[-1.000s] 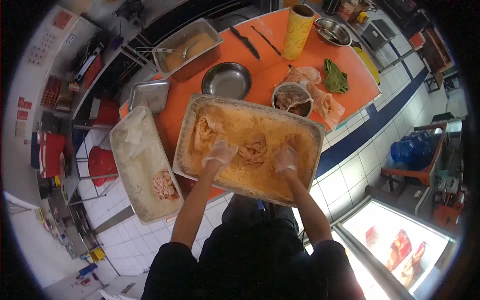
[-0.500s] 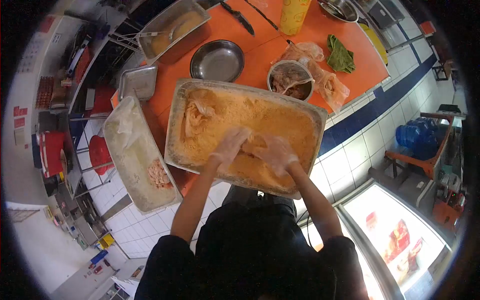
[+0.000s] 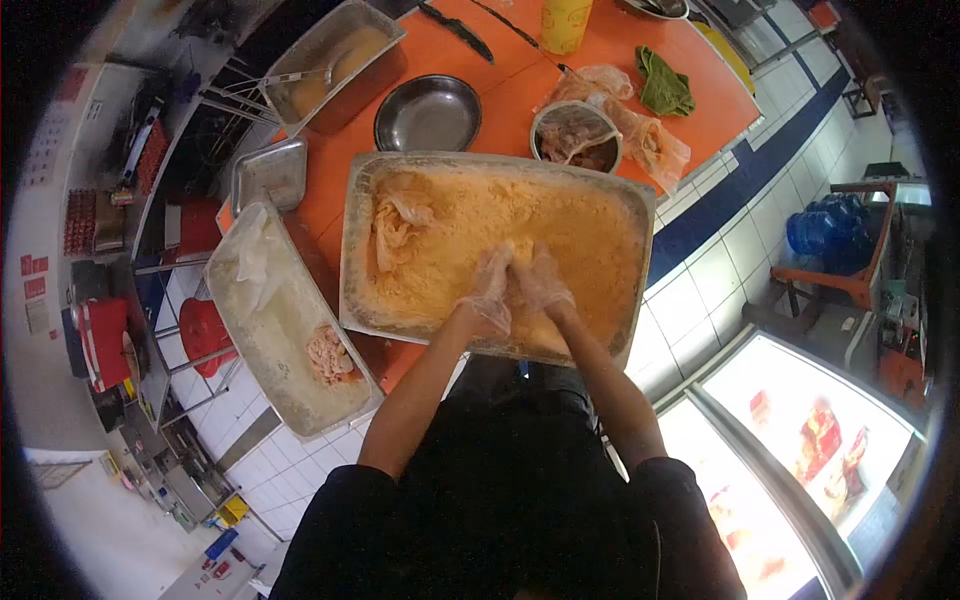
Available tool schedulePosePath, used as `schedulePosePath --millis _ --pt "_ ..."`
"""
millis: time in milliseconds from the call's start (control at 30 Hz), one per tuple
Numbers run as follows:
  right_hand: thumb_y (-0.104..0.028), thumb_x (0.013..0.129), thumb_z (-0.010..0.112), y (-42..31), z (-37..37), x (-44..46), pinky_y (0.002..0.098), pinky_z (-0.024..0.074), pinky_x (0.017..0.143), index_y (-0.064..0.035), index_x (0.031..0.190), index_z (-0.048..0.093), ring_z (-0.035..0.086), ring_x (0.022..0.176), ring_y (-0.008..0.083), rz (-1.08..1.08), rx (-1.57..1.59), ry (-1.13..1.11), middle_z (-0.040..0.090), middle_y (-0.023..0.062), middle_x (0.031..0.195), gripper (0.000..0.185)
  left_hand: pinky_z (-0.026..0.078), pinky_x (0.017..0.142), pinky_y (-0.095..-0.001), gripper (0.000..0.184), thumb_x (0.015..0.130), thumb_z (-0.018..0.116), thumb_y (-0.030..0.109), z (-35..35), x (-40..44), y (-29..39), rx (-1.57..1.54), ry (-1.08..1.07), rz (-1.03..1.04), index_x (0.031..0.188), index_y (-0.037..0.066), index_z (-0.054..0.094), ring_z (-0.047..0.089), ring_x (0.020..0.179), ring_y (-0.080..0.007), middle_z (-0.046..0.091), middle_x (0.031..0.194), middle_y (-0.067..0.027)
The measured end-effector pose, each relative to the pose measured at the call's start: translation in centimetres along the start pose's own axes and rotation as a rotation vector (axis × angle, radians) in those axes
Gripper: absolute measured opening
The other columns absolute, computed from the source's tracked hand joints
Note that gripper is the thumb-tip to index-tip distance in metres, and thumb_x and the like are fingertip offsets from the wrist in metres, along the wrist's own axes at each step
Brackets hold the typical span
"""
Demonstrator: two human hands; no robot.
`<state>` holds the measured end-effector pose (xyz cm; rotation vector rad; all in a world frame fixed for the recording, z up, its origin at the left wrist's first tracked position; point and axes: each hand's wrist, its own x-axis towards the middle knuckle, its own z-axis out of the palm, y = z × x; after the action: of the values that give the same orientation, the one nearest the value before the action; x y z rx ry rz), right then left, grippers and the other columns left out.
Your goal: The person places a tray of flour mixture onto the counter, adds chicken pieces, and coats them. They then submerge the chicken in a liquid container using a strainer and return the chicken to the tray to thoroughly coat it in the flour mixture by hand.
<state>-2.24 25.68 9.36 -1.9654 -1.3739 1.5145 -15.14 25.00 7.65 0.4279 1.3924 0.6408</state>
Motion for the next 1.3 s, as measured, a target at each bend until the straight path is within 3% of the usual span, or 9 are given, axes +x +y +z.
schedulePosePath --millis 133,200,300,433,533,700,933,1067,1300 --pt "-0.050 0.084 0.063 -1.8 -4.7 -3.1 0.0458 0.0482 0.095 -0.0011 0.136 0.047 0.059 0.112 0.0432 -0.199 -0.086 -0.048 0.060 0.0301 0.119 0.074 0.038 0.104 -0.0374 0.071 0.094 0.053 0.054 -5.5 -2.5 3.4 0.669 -0.326 0.472 0.148 0.011 0.037 0.045 0.130 -0.0213 0.048 0.141 -0.0168" --pt "-0.047 0.086 0.061 0.9 -6.1 -3.7 0.0484 0.0503 0.087 -0.0043 0.134 0.050 0.063 0.103 0.0423 -0.685 -0.590 -0.082 0.063 0.0293 0.112 0.065 0.042 0.102 -0.0349 0.076 0.093 0.058 0.052 -6.8 -1.2 6.2 0.525 -0.463 0.223 0.148 0.005 0.035 0.051 0.123 -0.0198 0.050 0.139 -0.0135" --pt "-0.047 0.088 0.059 -1.2 -8.5 -3.8 0.0505 0.0474 0.092 -0.0023 0.132 0.052 0.060 0.111 0.0405 -0.202 -0.604 -0.090 0.060 0.0275 0.122 0.063 0.038 0.108 -0.0373 0.087 0.091 0.058 0.058 -7.8 -1.0 8.0 0.702 -0.149 0.382 0.149 -0.001 0.032 0.047 0.129 -0.0253 0.045 0.146 -0.0163" --pt "-0.045 0.091 0.055 3.9 -2.9 2.7 0.0515 0.0464 0.093 -0.0034 0.129 0.055 0.059 0.113 0.0400 -0.212 -0.462 0.303 0.060 0.0254 0.124 0.056 0.033 0.113 -0.0394 0.088 0.089 0.055 0.063 -4.0 3.2 5.2 0.970 0.109 0.654 0.146 -0.001 0.037 0.041 0.135 -0.0310 0.043 0.148 -0.0178" --pt "-0.048 0.096 0.042 0.3 -1.1 2.0 0.0505 0.0426 0.095 -0.0063 0.130 0.055 0.058 0.106 0.0412 -0.158 -0.472 -0.016 0.060 0.0267 0.117 0.055 0.033 0.112 -0.0404 0.089 0.089 0.053 0.066 -3.1 4.2 2.5 1.053 0.164 0.609 0.146 0.000 0.038 0.039 0.136 -0.0331 0.037 0.152 -0.0179" --pt "-0.037 0.097 0.046 -0.4 -4.1 -3.1 0.0497 0.0453 0.095 -0.0112 0.125 0.058 0.057 0.111 0.0427 -0.388 -0.325 -0.233 0.058 0.0216 0.127 0.040 0.036 0.109 -0.0416 0.091 0.088 0.058 0.062 -7.0 -0.2 5.2 0.709 -0.444 0.347 0.150 0.003 0.028 0.042 0.134 -0.0321 0.036 0.151 -0.0215" --pt "-0.032 0.095 0.048 8.7 -1.7 -3.0 0.0469 0.0400 0.105 -0.0133 0.133 0.053 0.060 0.108 0.0394 -0.371 -0.459 0.012 0.063 0.0203 0.120 0.043 0.037 0.108 -0.0424 0.087 0.090 0.057 0.060 -7.8 0.2 2.1 0.816 -0.237 -0.080 0.151 0.007 0.026 0.043 0.133 -0.0309 0.032 0.154 -0.0170" --pt "-0.031 0.092 0.054 3.0 1.2 -2.0 0.0448 0.0409 0.104 -0.0100 0.136 0.050 0.057 0.115 0.0373 -0.036 -0.240 0.137 0.060 0.0205 0.126 0.049 0.038 0.107 -0.0400 0.078 0.094 0.055 0.057 -2.0 0.3 -0.3 0.389 -0.109 0.113 0.151 0.010 0.029 0.044 0.131 -0.0277 0.037 0.151 -0.0131" --pt "-0.039 0.088 0.059 -0.4 -5.1 -5.7 0.0459 0.0419 0.102 -0.0048 0.136 0.047 0.053 0.122 0.0385 -0.141 -0.313 -0.021 0.056 0.0248 0.131 0.060 0.038 0.107 -0.0357 0.065 0.097 0.053 0.051 -1.9 -3.7 6.1 0.140 -0.361 -0.088 0.143 0.007 0.042 0.048 0.126 -0.0224 0.050 0.139 -0.0107"
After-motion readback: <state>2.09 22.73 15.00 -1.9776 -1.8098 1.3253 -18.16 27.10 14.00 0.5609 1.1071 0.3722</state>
